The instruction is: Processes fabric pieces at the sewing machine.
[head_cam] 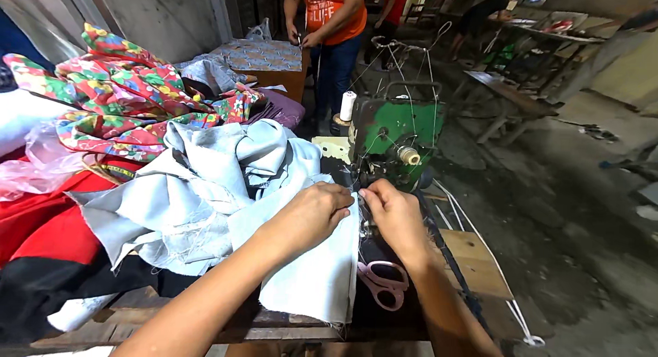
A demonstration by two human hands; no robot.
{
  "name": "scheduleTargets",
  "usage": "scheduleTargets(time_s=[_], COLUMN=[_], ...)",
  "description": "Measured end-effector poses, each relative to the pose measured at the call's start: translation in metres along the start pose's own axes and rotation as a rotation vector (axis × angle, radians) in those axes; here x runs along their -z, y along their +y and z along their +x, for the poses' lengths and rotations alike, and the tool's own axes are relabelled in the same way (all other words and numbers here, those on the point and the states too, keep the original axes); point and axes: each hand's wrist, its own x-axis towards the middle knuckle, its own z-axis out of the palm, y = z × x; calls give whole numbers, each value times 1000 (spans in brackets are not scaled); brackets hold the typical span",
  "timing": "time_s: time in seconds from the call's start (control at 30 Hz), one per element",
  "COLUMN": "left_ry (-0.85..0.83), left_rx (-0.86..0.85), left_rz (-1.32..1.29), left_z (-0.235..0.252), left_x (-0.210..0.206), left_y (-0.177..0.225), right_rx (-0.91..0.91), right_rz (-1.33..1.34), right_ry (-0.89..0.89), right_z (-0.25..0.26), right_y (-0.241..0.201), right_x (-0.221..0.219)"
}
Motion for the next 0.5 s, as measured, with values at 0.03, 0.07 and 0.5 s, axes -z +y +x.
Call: scheduleTargets(time_s=[0.03,0.07,0.5], left_ry=[-3,-1,-19], left_rx=[-2,-1,95], left_rz=[2,1,6], left_z=[3,5,24], left_x=[0,0,4], left_y=[0,0,2], right_rx=[18,31,61], right_rz=[-18,-28,-26], right_ry=[30,64,170], right_z=[0,-1,-1], right_y=[2,4,4], right_x=[-3,-7,-14])
